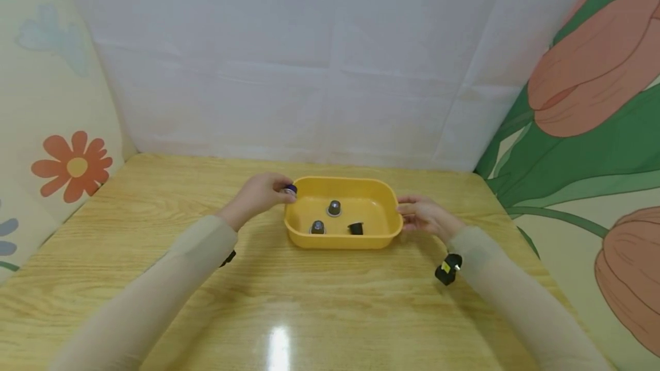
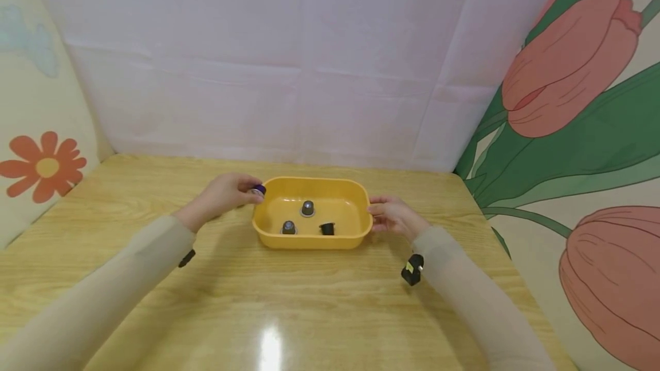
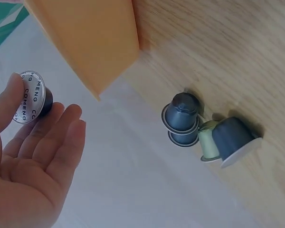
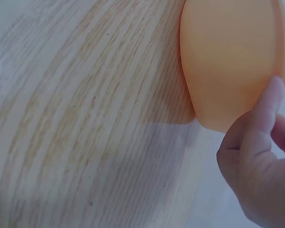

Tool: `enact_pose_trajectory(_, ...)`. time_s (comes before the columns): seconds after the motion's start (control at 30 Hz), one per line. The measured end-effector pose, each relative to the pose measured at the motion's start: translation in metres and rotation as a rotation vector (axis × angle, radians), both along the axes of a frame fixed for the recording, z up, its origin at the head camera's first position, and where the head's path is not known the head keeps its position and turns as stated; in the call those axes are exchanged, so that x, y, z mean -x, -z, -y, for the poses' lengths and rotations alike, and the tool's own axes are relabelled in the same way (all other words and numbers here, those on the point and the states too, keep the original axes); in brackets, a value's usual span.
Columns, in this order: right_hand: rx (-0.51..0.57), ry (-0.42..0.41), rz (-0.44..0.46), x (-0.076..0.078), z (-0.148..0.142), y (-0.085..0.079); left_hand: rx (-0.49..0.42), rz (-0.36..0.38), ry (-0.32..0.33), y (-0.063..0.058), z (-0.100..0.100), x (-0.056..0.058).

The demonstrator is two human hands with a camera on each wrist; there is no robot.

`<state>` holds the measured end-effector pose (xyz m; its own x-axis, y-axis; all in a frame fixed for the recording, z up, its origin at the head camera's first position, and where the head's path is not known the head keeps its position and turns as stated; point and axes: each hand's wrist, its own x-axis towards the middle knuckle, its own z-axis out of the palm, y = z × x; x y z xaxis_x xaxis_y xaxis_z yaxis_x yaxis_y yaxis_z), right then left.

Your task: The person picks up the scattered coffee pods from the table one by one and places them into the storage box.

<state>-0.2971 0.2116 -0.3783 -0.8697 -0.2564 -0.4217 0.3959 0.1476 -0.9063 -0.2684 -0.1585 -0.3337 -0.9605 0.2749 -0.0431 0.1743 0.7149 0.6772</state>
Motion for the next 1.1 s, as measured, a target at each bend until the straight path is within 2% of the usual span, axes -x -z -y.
enact_pose_trajectory(0.37,-0.01,0.004,-0.004,-0.001,0.0,0.0,-0.021,-0.036,0.028,-0.002,-0.013,0.009)
enact_pose_trajectory(0.63,-0.001,0.006,-0.002,-0.001,-0.001,0.0,-0.048,-0.005,0.044,-0.001,-0.019,0.013)
enact_pose_trajectory(0.9,0.016,0.004,0.002,-0.002,-0.001,-0.001,-0.056,0.031,0.031,-0.002,-0.024,0.018)
enact_pose_trajectory(1.1,0.014,0.009,0.015,-0.001,0.0,-0.002,-0.034,0.011,0.033,0.0,-0.028,0.02)
